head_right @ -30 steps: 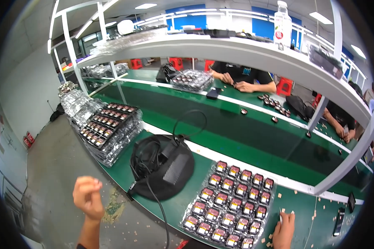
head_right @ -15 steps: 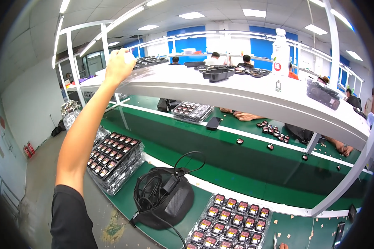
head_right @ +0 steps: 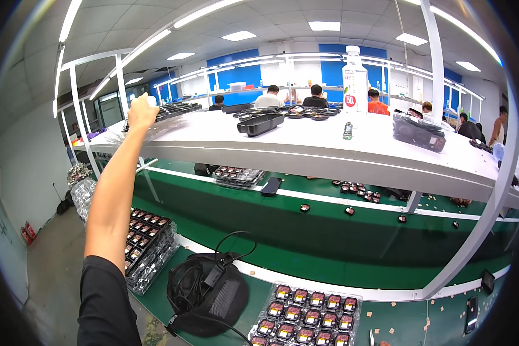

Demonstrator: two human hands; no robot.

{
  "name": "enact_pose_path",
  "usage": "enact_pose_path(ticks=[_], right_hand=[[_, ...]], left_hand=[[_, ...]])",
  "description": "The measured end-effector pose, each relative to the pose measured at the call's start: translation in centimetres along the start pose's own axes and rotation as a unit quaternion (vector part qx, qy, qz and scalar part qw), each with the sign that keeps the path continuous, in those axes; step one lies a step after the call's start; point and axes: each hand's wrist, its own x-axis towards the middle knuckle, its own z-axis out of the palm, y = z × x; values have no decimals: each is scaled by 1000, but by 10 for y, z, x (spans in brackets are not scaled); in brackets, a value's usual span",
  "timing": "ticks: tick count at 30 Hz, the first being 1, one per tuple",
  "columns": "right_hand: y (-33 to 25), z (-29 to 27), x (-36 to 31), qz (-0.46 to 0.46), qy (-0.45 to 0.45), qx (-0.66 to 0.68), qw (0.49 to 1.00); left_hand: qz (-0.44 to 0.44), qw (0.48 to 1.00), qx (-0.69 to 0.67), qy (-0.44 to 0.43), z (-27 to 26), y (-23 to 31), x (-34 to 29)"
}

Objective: The recorder is assembling smartwatch components, specifically applying small adhesive tabs or stickers to the internal chassis of watch bodies using tweezers and placing them into a protective tray.

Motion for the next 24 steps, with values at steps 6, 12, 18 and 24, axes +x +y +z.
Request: enact_pose_path(ticks=[6, 12, 18, 24], right_hand=[[-5, -6, 4, -3, -14, -10, 1000], [-10, -10, 5, -5, -11, -10, 1000], [-10, -12, 7, -11, -12, -5, 1000], [-9, -10, 6, -21, -10, -11, 1000]], left_hand=[[127, 985, -64, 102, -25, 2, 5], [313, 924, -195, 96, -71, 45, -43], [347, 893, -285, 2, -70, 67, -106], [297, 899, -317, -60, -53, 64, -114]])
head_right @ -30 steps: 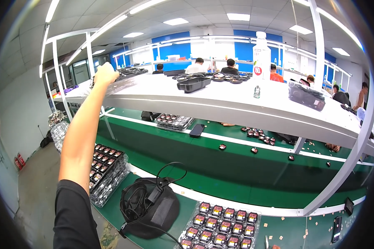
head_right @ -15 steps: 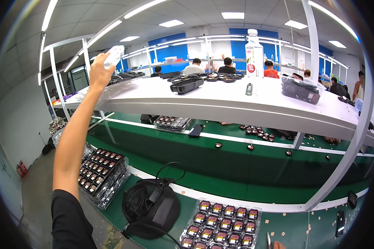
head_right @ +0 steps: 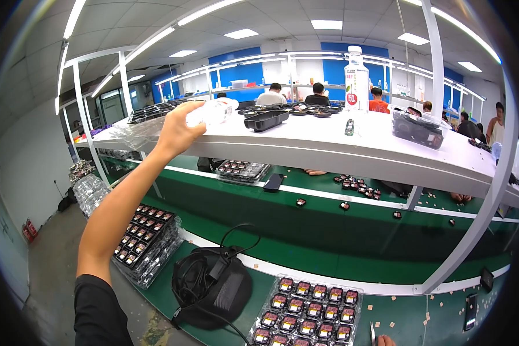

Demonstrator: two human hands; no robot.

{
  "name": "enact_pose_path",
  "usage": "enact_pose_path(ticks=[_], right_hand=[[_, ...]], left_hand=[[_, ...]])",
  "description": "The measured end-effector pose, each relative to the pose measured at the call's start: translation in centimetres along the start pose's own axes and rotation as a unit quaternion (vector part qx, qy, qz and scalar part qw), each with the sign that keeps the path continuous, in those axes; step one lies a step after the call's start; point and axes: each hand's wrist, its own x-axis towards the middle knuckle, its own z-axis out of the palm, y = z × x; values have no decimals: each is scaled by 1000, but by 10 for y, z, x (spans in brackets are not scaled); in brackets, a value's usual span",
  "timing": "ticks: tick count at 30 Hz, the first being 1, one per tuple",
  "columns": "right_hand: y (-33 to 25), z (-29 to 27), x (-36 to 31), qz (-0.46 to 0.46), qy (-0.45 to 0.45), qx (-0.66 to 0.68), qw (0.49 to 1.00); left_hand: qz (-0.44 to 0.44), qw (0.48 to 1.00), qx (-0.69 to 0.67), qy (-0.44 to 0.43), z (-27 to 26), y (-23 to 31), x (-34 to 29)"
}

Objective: The recorder is assembling smartwatch components, specifically applying small adhesive tabs or stickers to the internal chassis of watch bodies using tweezers and placing them into a protective tray.

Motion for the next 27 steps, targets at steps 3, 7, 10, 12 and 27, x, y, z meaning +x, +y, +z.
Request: enact_pose_path(ticks=[3, 7, 10, 12, 27], right_hand=[[0, 1, 0, -5, -1, 4, 1000], [0, 0, -1, -4, 0, 9, 1000], [1, 2, -1, -1, 0, 7, 1000], [2, 3, 0, -10, 5, 7, 1000], [-2, -1, 1, -3, 2, -11, 1000]], left_hand=[[-52, 998, 6, -31, -1, -10, -1], [-29, 999, 26, -21, -5, -26, 9], [-51, 998, 31, 5, -34, -66, 14], [-5, 969, 243, 38, -49, -92, 8], [97, 885, 435, 132, -95, -96, 6]])
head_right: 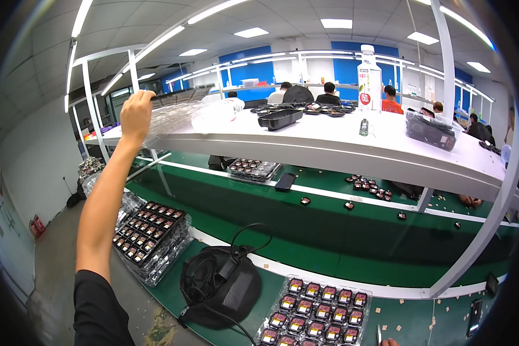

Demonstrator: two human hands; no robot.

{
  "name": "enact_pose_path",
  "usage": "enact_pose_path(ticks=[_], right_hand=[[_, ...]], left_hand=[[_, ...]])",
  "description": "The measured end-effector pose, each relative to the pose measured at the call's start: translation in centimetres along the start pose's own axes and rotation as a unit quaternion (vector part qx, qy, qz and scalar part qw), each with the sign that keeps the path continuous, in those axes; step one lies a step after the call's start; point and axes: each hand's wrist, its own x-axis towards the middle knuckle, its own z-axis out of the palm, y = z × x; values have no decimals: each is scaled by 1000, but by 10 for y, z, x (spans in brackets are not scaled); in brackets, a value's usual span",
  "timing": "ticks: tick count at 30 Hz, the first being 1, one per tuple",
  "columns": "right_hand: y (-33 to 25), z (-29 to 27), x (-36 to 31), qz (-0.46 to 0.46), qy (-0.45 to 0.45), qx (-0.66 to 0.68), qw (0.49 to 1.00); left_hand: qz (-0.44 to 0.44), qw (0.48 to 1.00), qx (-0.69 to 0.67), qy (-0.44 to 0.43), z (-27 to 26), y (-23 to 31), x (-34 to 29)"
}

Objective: The recorder is assembling smartwatch components, specifically applying small adhesive tabs or stickers to the internal chassis of watch bodies using tweezers and placing them into a protective tray.

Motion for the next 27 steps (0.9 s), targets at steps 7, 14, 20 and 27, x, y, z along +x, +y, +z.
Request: enact_pose_path(ticks=[7, 14, 20, 27], right_hand=[[1, 2, -2, -6, 16, 9, 1000], [3, 3, 1, -7, 24, 11, 1000], [4, -2, -7, 15, 8, 15, 1000], [16, 0, -20, -1, 203, 52, 978]], left_hand=[[-105, 970, -92, 197, -32, -31, 33], [-15, 940, -200, 277, -95, -4, 16], [205, 927, -249, 192, -165, 74, -57], [303, 892, -315, 114, -245, 146, -131]])
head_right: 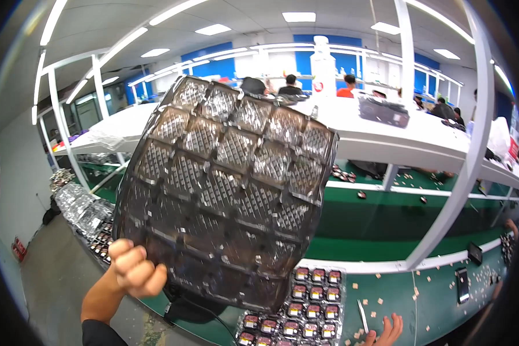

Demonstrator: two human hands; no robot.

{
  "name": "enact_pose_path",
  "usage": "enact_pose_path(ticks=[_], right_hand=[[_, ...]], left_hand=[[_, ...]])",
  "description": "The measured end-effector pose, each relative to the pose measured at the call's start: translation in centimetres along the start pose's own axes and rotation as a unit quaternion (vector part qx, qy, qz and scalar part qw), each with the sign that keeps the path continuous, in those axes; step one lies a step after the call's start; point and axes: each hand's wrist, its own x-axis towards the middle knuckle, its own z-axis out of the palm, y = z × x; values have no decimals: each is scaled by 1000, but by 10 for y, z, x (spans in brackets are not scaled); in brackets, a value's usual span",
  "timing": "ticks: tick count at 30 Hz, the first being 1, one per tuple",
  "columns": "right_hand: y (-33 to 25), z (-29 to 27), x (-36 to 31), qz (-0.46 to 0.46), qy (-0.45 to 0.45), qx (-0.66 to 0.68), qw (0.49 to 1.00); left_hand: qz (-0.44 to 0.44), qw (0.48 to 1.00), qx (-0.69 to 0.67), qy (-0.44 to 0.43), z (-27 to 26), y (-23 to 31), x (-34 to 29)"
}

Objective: The recorder is assembling smartwatch components, specifically applying small adhesive tabs or stickers to the internal chassis of watch bodies using tweezers and placing them into a protective tray.

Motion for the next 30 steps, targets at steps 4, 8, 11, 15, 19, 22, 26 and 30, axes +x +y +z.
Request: enact_pose_path(ticks=[4, 8, 11, 15, 19, 22, 26, 30], right_hand=[[-42, -25, -2, 0, 29, 165, 986], [-105, -48, 5, 71, -29, 413, 908], [-117, -52, 5, 114, -49, 484, 866], [-140, -59, 18, 266, -78, 507, 816], [-109, -53, 18, 283, -11, 465, 839], [-87, -43, 27, 317, 0, 493, 810], [-63, -19, 33, 310, -142, 520, 783], [-68, 0, 31, 302, -190, 511, 782]], left_hand=[[40, 992, -80, 91, 21, 51, 15], [52, 969, -167, 177, 31, 96, 24], [42, 941, -285, 176, 16, 114, 52], [-11, 930, -317, 187, 27, 150, 58], [-33, 924, -380, -12, 18, 170, 60], [-3, 868, -479, -132, 29, 174, 58], [-67, 772, -585, -238, 34, 177, 50], [-95, 759, -556, -325, 51, 172, 42]])
